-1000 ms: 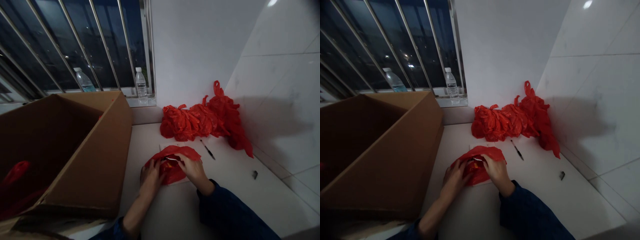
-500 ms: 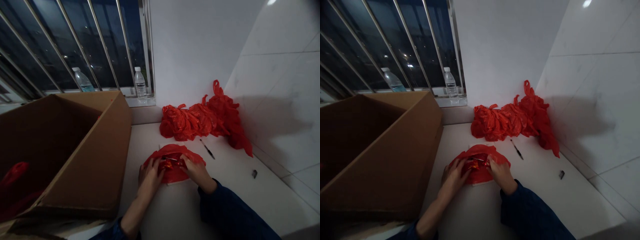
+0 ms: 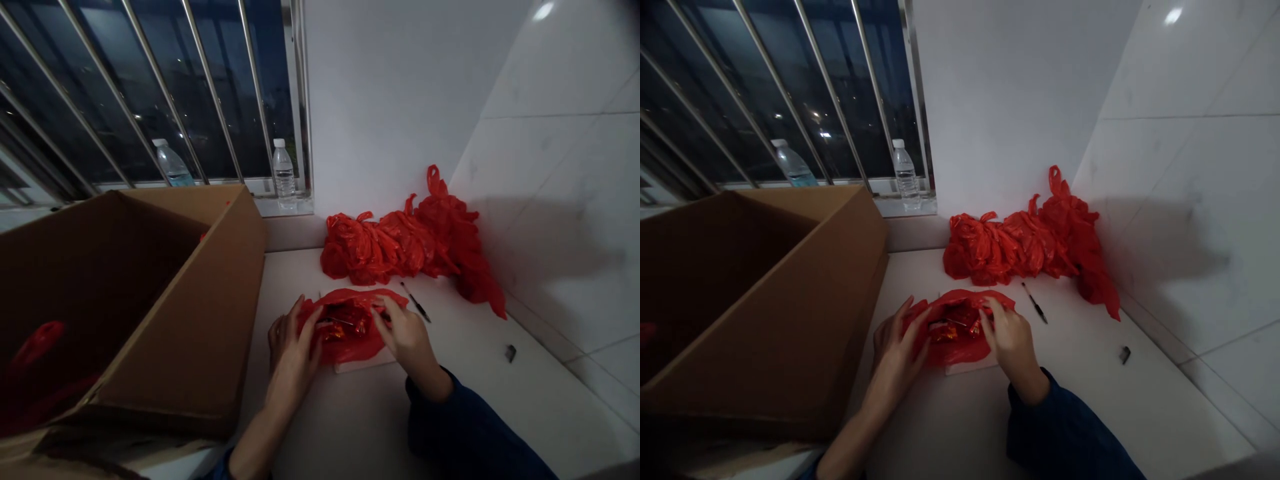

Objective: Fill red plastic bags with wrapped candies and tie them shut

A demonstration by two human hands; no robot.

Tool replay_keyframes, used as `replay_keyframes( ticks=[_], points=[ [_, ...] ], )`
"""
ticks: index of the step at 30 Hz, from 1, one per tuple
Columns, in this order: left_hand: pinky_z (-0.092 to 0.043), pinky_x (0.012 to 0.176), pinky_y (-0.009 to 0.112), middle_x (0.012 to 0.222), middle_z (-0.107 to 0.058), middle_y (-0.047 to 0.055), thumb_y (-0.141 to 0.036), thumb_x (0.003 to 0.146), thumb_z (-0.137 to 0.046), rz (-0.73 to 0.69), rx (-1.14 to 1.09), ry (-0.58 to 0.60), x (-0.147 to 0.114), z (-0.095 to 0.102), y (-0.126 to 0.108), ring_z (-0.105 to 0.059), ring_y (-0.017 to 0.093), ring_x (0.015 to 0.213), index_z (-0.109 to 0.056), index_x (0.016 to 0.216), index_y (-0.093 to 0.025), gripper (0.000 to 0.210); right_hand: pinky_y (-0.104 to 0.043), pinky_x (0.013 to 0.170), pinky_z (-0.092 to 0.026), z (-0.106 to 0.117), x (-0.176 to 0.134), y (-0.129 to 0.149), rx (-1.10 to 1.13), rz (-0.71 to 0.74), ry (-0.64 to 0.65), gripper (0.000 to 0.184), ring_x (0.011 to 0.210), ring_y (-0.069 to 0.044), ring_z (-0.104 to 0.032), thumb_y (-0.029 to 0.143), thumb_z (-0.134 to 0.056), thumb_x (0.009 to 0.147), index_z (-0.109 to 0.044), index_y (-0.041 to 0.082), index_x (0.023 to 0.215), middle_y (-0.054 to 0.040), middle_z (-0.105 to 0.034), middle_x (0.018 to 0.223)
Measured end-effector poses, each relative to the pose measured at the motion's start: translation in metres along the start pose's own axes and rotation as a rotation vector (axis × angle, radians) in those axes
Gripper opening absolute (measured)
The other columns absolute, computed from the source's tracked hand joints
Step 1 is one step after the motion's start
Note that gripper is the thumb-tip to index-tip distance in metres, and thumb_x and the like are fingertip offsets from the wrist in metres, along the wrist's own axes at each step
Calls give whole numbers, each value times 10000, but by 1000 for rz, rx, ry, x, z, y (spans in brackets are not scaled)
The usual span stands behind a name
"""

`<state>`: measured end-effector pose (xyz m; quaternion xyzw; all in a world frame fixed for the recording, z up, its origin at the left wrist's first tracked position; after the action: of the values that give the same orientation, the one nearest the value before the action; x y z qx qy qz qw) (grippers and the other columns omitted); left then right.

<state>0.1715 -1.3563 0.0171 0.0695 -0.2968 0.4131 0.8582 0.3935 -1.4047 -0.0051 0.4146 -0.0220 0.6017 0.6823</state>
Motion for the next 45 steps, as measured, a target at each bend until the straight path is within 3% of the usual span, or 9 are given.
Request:
replay_keyframes(
  ticks=[8, 14, 17, 22, 26, 30, 36, 41, 45],
  points=[
    [-452, 1063, 475, 1600, -144, 64, -173, 919, -507, 102, -165, 89, -31, 11, 9, -338, 300, 1414, -389, 1449, -353, 573, -324, 846, -502, 34, -5, 6, 19, 140, -190, 287, 991, -209, -671, 240, -453, 975, -567, 221, 1237, -57, -697, 1130],
    [-574, 858, 431, 1379, -407, 119, -340, 886, -558, 298, -141, 196, -51, 15, 17, -633, 281, 1062, -322, 1483, -340, 642, -305, 686, -476, 49, -5, -5, -118, 72, -345, 253, 759, -194, -626, 409, -569, 932, -589, 194, 1064, -33, -631, 873],
    [-588, 745, 363, 1310, -483, 104, -379, 887, -559, 317, -93, 207, -58, 17, 22, -673, 249, 959, -372, 1440, -315, 587, -301, 640, -458, 52, -1, -14, -192, 53, -290, 397, 759, -197, -627, 522, -621, 877, -563, 194, 1092, -27, -620, 904],
    [-561, 792, 336, 1106, -633, 59, -311, 919, -506, 268, -110, 155, -59, 19, 27, -667, 215, 942, -521, 1233, -262, 318, -324, 665, -447, 53, 6, -9, -344, 143, -133, 342, 777, -211, -620, 535, -638, 861, -560, 214, 948, -36, -616, 953],
    [-554, 697, 309, 913, -657, 23, -346, 946, -485, 331, -292, 183, -54, 22, 26, -661, 177, 748, -541, 1151, -254, 232, -364, 719, -455, 47, 8, 0, -475, 205, -31, 285, 889, -266, -607, 433, -704, 828, -563, 214, 944, -70, -602, 1007],
    [-557, 613, 254, 964, -633, 36, -378, 923, -558, 352, -580, 144, -46, 35, 14, -658, 157, 750, -535, 1155, -240, 271, -404, 760, -459, 37, 6, -4, -577, 125, -8, 333, 926, -302, -607, 319, -759, 780, -555, 186, 1007, -107, -612, 1047],
    [-547, 805, 233, 1123, -544, 46, -250, 904, -620, 157, -750, -49, -18, 69, -10, -613, 137, 943, -575, 1126, -255, 227, -311, 582, -397, 44, 12, -17, -468, -42, -31, 202, 777, -237, -666, 149, -577, 860, -542, 189, 1055, -66, -700, 931],
    [-493, 812, 230, 1058, -549, 40, -149, 889, -628, 8, -612, -428, 37, 90, -24, -574, 136, 962, -624, 1047, -228, 176, -287, 563, -359, 87, 38, -9, -340, -86, -267, 176, 726, -220, -674, 209, -555, 857, -600, 233, 1026, -24, -734, 900],
    [-500, 798, 254, 1077, -550, 59, -112, 879, -621, -41, -520, -673, 79, 98, -32, -571, 159, 990, -632, 1051, -203, 195, -308, 703, -463, 105, 61, -3, 158, -13, -322, 115, 867, -222, -676, 253, -569, 834, -626, 241, 933, -31, -716, 976]
  ],
)
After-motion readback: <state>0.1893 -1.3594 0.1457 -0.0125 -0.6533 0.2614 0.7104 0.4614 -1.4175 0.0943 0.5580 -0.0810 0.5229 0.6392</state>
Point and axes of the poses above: each hand's wrist, its own x-axis towards the middle knuckle, its own z-axis out of the back of the hand, y = z × x, the point moved 3 cm from there along x, towards the middle knuckle
